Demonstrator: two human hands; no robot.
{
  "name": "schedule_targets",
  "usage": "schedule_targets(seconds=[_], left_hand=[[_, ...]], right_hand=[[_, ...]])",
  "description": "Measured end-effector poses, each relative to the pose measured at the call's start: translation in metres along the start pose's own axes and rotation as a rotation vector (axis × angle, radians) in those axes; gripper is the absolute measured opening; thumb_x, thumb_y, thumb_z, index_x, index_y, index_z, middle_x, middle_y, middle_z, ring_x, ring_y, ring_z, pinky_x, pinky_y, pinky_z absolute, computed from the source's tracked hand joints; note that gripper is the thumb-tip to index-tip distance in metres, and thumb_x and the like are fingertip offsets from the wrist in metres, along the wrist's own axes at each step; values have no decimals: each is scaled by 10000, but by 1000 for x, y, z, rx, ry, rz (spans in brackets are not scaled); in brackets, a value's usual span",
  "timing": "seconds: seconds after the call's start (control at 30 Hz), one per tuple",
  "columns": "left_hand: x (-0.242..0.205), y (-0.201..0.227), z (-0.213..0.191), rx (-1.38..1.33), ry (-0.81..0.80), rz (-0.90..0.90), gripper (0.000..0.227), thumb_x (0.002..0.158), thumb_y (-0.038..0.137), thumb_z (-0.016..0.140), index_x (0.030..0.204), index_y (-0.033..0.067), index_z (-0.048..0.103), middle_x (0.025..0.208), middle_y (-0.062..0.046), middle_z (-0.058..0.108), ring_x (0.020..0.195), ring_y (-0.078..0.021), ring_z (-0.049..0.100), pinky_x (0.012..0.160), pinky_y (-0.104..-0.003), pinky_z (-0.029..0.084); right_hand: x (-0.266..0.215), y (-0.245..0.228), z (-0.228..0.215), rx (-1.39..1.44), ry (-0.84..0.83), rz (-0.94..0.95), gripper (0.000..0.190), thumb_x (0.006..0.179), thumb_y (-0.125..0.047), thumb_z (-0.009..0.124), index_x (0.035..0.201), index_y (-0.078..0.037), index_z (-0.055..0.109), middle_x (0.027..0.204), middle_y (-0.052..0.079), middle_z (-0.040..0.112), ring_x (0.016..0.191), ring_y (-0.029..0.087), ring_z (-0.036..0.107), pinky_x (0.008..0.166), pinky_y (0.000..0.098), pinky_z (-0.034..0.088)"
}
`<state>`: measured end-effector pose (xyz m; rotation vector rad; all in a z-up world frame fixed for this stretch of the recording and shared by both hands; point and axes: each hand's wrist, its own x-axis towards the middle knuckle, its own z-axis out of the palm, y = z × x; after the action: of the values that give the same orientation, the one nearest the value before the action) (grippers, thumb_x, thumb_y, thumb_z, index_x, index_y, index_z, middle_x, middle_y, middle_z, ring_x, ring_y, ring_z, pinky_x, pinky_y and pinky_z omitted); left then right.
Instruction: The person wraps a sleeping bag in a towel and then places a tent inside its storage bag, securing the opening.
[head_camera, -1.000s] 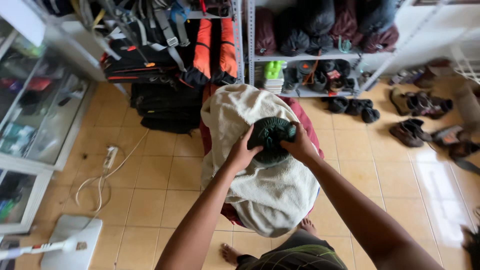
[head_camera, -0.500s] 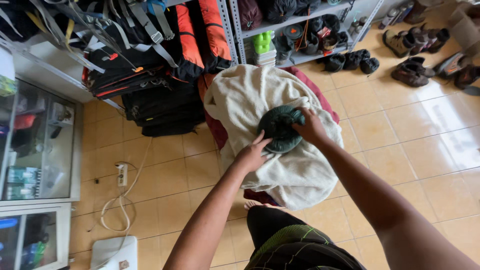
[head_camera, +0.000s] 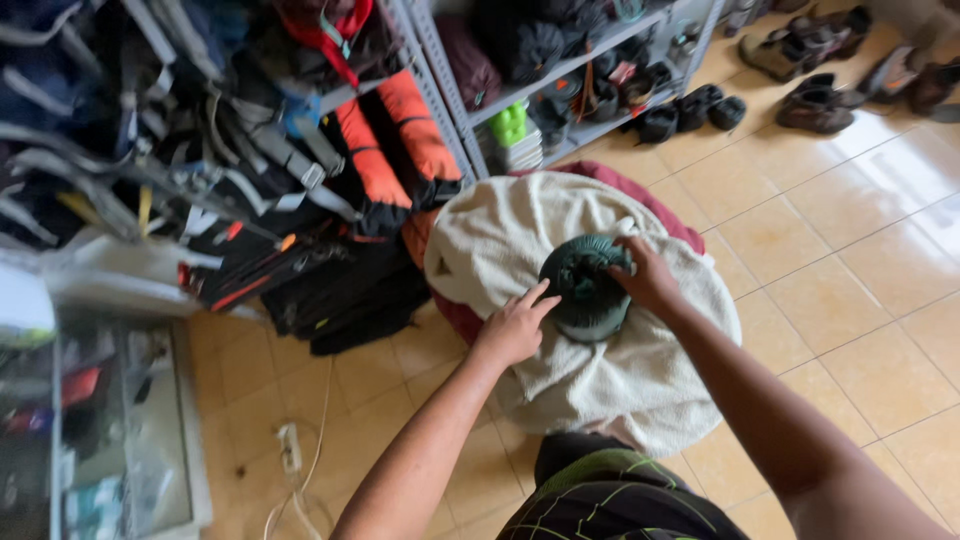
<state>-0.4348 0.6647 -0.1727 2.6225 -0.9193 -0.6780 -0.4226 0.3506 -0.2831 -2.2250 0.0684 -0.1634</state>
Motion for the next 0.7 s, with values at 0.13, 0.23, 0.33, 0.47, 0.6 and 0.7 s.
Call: schedule_targets(seconds=[0.13,0.23,0.33,0.47,0.6,0.7], left_hand=[[44,-21,-20,129,97,192,708,920,129,641,1608,193,485,1758,-136,319,1378,-496,581,1090,-590,587],[93,-42,-10,179,183,265,612,954,276,669,1545,206,526,1680,-139,402,1351,-472,602,1032,-581,609],[131,-49,-3,153,234,283,496,979,382,647,1451,248,570,1573,-137,476,1272,-468,649,967,-590,632],[173,-50,1,-35,159,215,335,1015,474,610,1331,380,549,1430,-55,510,1116,-478,735,979,-571,637],[206,-40,4,-243,-26,6,507,952,507,637,1365,382,370,1473,-132,477,1196,-511,698,1071,-593,582],[219,-42,5,-353,-127,-87,772,923,429,679,1550,266,258,1472,-263,543,1367,-499,616,1182,-578,499]], right_hand=[[12,5,11,-30,16,-22,409,937,-208,775,1327,-260,661,1320,217,639,1155,591,678,978,650,582],[13,-12,7,-69,48,-27,254,963,-243,755,1209,-277,704,1386,167,622,1154,567,690,974,628,590],[19,-13,6,-123,98,18,157,1015,-293,705,1172,-296,712,1397,136,622,1137,552,698,967,628,594],[26,5,14,-174,160,164,198,1059,-329,665,1252,-314,708,1345,167,630,1107,559,706,955,632,599],[18,-41,6,-233,72,396,356,1047,-409,624,1400,-399,579,1262,226,640,1086,571,714,993,648,577],[22,-36,18,-294,19,495,353,1030,-357,608,1372,-379,523,1286,216,632,1132,529,719,995,620,580]])
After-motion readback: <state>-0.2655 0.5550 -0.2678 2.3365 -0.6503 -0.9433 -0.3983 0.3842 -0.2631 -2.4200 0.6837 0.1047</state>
